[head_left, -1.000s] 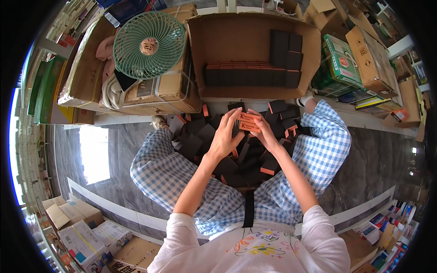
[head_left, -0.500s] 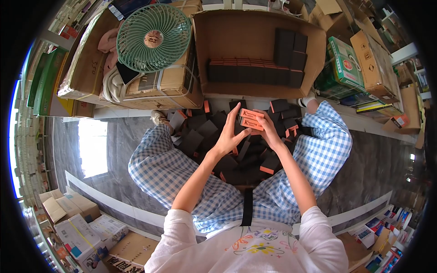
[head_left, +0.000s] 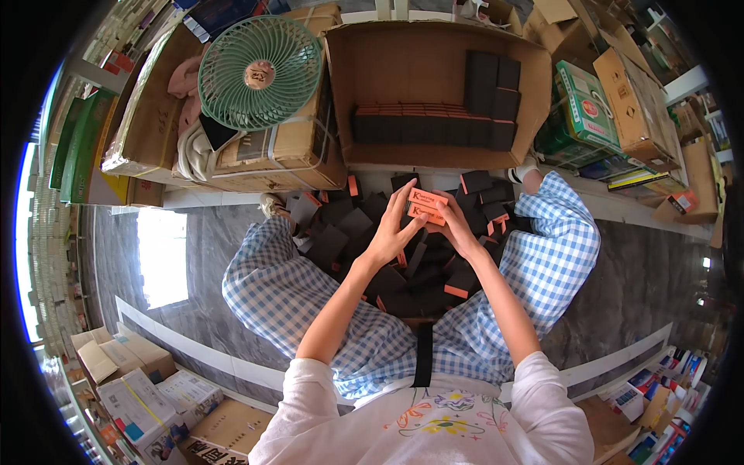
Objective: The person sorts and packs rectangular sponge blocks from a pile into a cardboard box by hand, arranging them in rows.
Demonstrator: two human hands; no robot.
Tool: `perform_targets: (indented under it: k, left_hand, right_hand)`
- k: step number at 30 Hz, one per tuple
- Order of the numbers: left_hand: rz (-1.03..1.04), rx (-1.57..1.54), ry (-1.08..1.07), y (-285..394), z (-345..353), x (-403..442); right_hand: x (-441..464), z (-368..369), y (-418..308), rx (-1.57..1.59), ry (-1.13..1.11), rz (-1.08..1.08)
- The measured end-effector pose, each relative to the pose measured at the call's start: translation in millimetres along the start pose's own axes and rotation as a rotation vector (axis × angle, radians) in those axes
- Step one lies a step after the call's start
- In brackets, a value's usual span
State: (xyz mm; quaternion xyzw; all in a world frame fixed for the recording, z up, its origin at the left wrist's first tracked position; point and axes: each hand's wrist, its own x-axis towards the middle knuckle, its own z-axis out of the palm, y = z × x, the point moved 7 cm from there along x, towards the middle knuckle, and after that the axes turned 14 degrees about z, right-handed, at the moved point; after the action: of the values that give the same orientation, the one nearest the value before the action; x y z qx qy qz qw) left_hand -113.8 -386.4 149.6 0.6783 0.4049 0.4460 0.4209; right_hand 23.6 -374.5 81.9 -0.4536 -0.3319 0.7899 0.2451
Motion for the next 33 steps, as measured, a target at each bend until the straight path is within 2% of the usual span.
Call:
perform_targets:
  k: [14,23,25,27,29,31,32,33]
  left_hand:
    - [0.046,-0.065,0.005,1.2,3.6,3.1]
    - [0.025,-0.144,0.051,-10.4,6.7,6.0]
    - [0.016,-0.171,0.085,-8.6,2.9,6.4]
    - [-0.289,-0.372,0.204,-24.4,-5.5,-0.5]
    - [-0.463,-0.468,0.171,-42.4,-7.4,-6.8]
    - [-0.697,-0.617,0.215,-63.6,-4.2,-18.9]
    - [-0.696,-0.617,0.215,-68.4,-5.3,-22.1]
    - [-0.688,-0.679,0.190,-63.2,-3.5,-22.4]
  right_hand:
    - [-5.5,4.8,-4.5,0.159,-0.069,-0.055]
    - [-8.2,-5.4,-9.0,0.009,0.115,-0.042]
    - [-12.8,-3.0,-22.8,-0.153,0.164,-0.154]
    - [-10.2,-1.3,-24.1,-0.188,0.164,-0.205]
    - [-10.7,-0.5,-25.7,-0.222,0.163,-0.260]
    - [-20.1,4.3,-37.5,-0.577,0.306,-0.441]
    - [-23.8,8.2,-40.9,-0.751,0.354,-0.503]
    - [-26.1,11.5,-43.3,-0.751,0.354,-0.504]
